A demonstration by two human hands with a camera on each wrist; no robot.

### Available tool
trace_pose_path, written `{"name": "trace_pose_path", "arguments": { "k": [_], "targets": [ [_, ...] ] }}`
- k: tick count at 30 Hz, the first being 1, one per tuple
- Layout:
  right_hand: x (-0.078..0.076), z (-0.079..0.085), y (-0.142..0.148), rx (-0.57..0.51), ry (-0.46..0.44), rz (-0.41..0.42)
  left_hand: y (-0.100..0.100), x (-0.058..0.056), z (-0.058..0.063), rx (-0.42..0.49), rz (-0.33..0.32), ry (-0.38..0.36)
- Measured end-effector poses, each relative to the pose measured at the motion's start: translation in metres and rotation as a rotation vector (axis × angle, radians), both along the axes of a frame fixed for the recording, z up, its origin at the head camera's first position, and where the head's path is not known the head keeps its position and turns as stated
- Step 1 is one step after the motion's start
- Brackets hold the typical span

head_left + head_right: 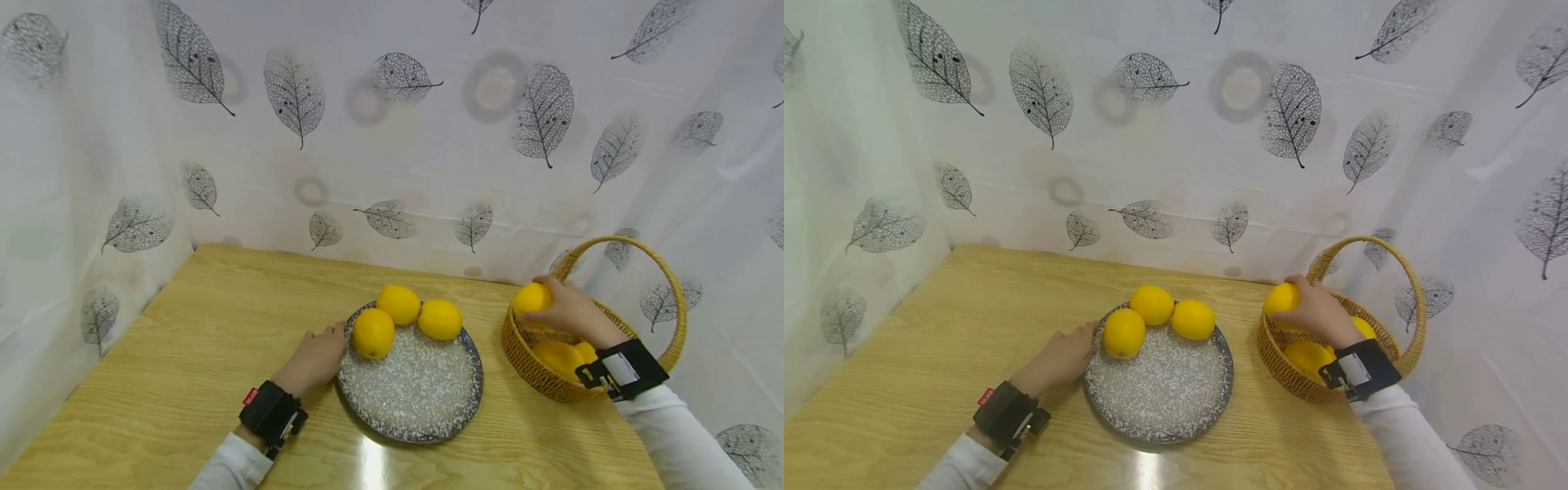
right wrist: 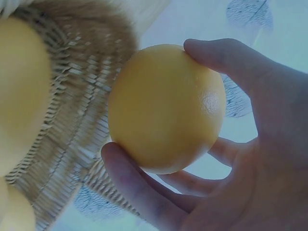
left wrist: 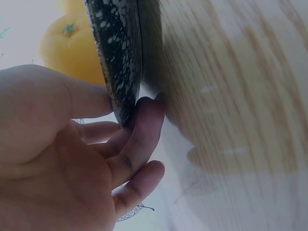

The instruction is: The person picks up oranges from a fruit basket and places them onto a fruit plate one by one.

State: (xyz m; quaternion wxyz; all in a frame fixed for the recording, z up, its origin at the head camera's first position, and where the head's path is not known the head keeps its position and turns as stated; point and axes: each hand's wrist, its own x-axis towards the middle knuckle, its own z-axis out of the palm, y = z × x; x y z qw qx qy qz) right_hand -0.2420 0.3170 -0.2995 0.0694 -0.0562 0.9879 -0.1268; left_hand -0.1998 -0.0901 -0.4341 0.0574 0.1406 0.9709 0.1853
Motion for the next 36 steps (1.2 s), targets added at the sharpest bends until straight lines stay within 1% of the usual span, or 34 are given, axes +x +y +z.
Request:
{"name": "trace_pose_path", "arguments": {
  "k": [11, 14, 19, 27, 36],
  "targets": [
    [0.013, 0.003, -0.026, -0.007, 0.082, 0.038, 0.0, 0.002, 0.004, -0.001, 0.003, -0.015],
    [0.017, 0.005, -0.036, -0.015, 0.086, 0.036, 0.0, 0.003, 0.005, -0.001, -0.001, -0.011],
    [0.025, 0.006, -0.051, -0.064, 0.086, 0.041, 0.001, 0.003, 0.006, -0.01, -0.004, -0.015],
    [0.034, -0.004, -0.068, -0.123, 0.127, 0.05, 0.002, 0.004, 0.01, -0.013, -0.003, -0.025],
    [0.038, -0.022, -0.088, -0.236, 0.203, 0.092, 0.002, 0.004, 0.01, -0.001, 0.006, -0.031]
  ]
}}
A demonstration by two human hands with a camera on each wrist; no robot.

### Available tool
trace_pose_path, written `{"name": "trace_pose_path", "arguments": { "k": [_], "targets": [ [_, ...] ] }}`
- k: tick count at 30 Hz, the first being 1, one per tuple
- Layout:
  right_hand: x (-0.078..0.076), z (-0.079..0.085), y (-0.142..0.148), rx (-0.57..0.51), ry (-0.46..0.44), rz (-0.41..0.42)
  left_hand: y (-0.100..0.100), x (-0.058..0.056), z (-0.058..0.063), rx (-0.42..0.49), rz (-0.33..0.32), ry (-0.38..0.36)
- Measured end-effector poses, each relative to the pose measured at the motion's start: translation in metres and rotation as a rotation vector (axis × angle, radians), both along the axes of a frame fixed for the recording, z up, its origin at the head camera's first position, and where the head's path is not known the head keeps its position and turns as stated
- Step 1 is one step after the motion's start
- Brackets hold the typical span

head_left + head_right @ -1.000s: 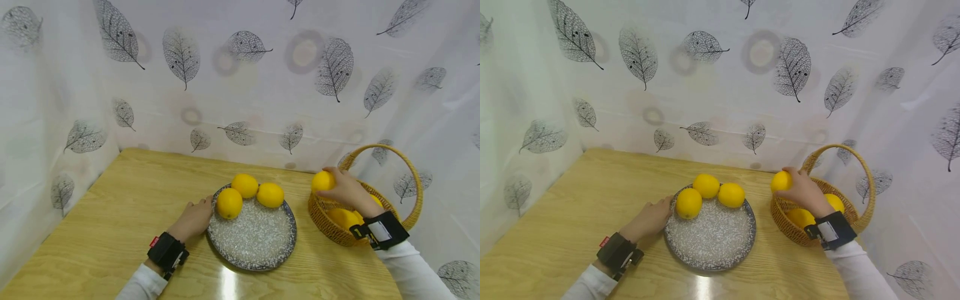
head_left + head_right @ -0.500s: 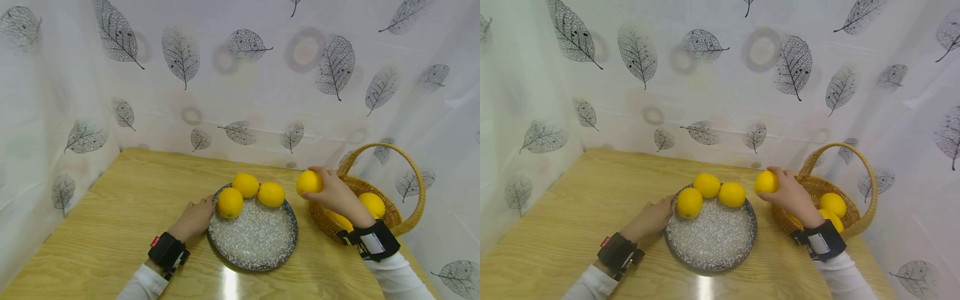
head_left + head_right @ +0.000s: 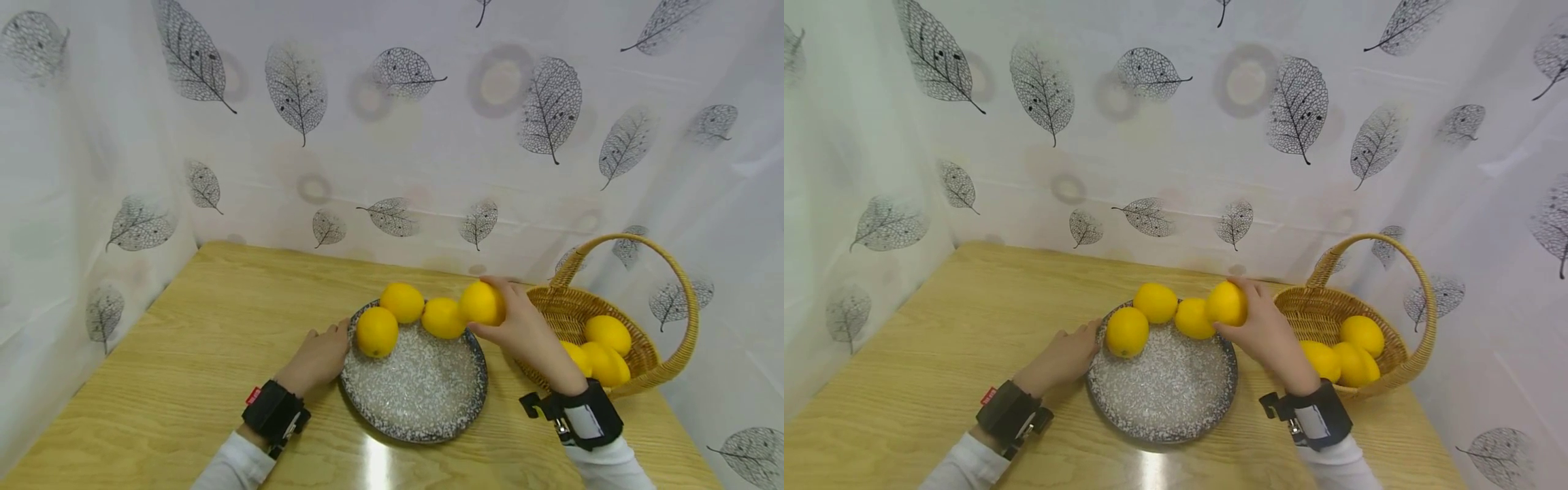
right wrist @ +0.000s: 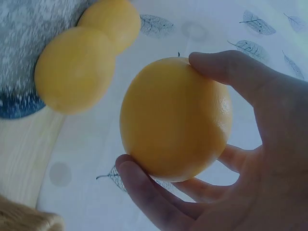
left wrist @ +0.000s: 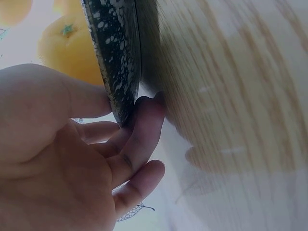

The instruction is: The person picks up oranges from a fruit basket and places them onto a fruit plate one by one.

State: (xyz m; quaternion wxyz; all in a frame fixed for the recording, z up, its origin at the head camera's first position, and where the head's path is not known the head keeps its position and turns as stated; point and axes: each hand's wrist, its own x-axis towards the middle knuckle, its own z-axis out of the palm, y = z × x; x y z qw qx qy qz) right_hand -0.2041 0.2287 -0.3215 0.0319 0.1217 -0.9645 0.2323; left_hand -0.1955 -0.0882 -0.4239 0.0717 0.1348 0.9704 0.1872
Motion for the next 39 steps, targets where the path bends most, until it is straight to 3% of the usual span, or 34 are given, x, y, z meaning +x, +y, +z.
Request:
{"name": "trace_pose_path", "arguments": {
  "k": [16, 24, 39],
  "targets": [
    [0.007, -0.034, -0.053, -0.153, 0.026, 0.087, -0.001, 0.003, -0.002, 0.0, -0.005, 0.014],
    [0.01, -0.048, -0.072, -0.205, -0.044, 0.092, 0.001, 0.004, 0.001, -0.005, -0.004, 0.025],
    [0.008, -0.061, -0.081, -0.163, -0.108, 0.081, 0.0, -0.001, -0.003, -0.024, -0.001, 0.038]
  ]
}}
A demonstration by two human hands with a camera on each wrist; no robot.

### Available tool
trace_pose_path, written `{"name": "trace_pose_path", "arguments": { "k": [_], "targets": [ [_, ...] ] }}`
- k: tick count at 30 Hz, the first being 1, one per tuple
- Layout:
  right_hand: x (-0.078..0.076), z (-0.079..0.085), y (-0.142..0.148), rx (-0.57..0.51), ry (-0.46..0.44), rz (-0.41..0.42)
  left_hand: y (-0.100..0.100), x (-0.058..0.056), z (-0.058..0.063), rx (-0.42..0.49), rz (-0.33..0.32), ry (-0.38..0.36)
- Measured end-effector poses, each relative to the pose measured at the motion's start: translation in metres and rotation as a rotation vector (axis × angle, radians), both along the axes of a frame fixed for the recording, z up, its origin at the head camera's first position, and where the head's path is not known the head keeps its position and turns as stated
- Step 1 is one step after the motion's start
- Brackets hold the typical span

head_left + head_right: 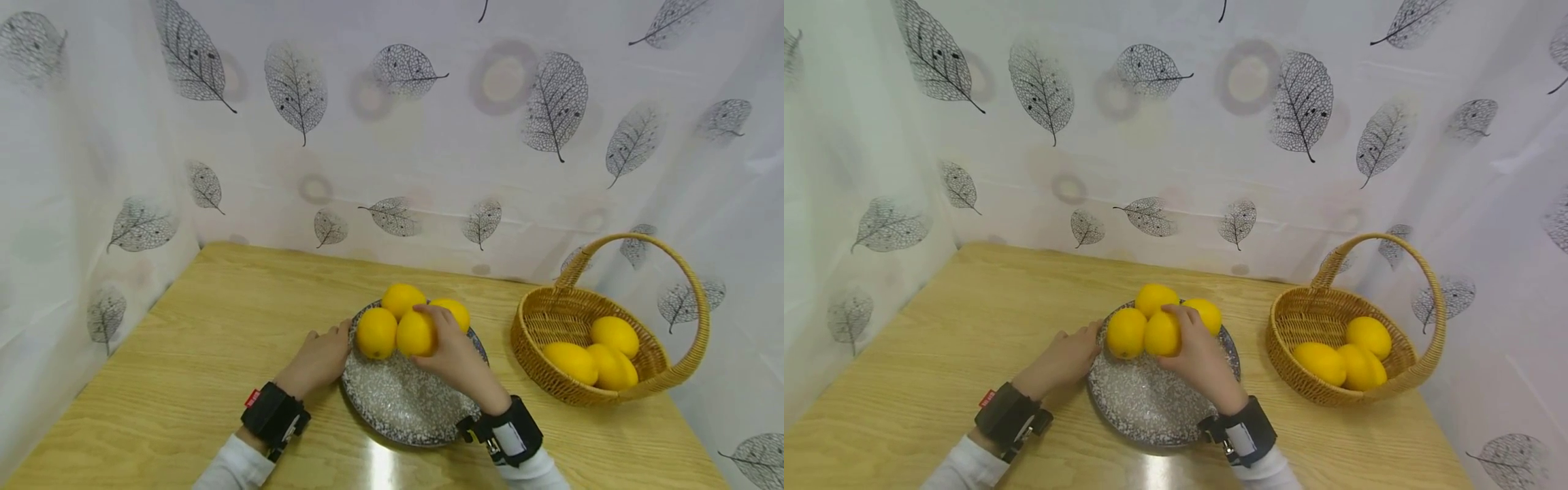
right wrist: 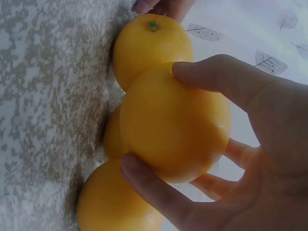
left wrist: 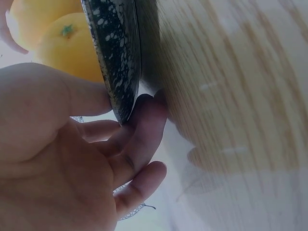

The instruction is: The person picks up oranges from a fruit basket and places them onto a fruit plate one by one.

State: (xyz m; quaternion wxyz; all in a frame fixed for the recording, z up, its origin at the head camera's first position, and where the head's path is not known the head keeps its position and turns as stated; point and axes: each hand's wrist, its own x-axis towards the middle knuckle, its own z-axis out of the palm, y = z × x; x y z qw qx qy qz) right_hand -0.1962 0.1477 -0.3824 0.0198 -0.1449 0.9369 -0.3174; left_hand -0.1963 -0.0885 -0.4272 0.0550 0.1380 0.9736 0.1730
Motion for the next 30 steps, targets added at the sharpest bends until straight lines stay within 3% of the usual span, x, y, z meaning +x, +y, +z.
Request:
{"name": "trace_pose_path", "arguments": {
  "k": [18, 30],
  "targets": [
    [-0.003, -0.017, -0.004, 0.121, 0.041, 0.022, -0.001, -0.001, -0.003, 0.005, -0.007, 0.021],
    [0.001, -0.012, -0.003, 0.1, 0.004, 0.013, 0.0, -0.004, -0.006, 0.0, -0.01, 0.008]
  ]
}}
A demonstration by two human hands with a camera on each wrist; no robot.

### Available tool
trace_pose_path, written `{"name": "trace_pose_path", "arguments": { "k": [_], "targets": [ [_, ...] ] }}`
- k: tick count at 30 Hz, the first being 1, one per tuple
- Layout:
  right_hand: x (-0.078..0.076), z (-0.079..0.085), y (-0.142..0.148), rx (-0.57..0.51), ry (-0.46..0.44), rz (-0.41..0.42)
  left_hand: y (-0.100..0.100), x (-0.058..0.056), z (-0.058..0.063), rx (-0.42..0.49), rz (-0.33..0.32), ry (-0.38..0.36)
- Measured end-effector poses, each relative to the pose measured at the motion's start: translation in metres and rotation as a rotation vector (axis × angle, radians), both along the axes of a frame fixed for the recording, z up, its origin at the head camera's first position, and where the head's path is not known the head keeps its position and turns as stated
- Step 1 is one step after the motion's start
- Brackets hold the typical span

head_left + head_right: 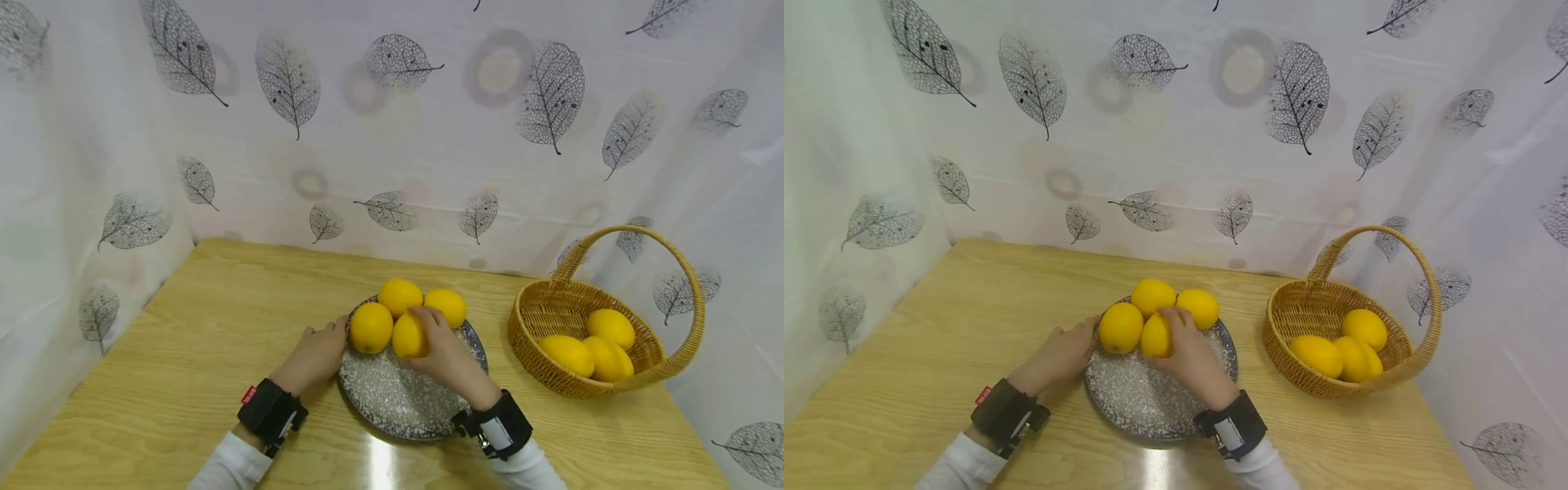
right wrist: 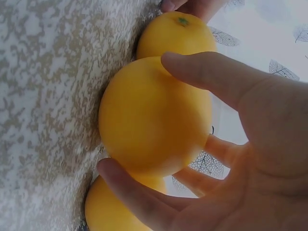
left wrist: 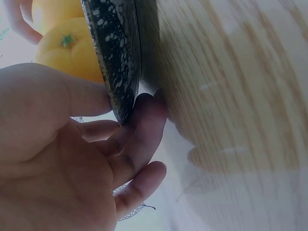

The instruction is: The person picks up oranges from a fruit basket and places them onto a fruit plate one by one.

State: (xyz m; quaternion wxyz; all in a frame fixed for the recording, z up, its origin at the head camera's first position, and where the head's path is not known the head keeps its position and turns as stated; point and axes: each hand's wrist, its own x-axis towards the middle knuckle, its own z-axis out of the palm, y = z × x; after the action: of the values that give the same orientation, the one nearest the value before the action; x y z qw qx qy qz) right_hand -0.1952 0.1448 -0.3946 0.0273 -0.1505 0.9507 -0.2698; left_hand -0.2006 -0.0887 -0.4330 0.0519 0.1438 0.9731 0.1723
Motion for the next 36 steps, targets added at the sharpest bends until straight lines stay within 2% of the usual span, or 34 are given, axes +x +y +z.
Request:
{"name": "trace_pose_path", "arguments": {
  "k": [10, 19, 36],
  "targets": [
    [0.003, 0.0053, 0.0018, 0.006, 0.008, 0.015, -0.0005, -0.0013, -0.002, 0.005, -0.001, -0.003],
    [0.0018, 0.0049, 0.0019, 0.029, -0.021, 0.011, 0.0002, -0.0007, 0.0023, 0.001, 0.005, -0.01],
    [0.002, 0.0066, 0.0026, 0.039, -0.022, 0.034, -0.0001, 0.0009, 0.0067, 0.011, -0.003, -0.033]
  ]
}}
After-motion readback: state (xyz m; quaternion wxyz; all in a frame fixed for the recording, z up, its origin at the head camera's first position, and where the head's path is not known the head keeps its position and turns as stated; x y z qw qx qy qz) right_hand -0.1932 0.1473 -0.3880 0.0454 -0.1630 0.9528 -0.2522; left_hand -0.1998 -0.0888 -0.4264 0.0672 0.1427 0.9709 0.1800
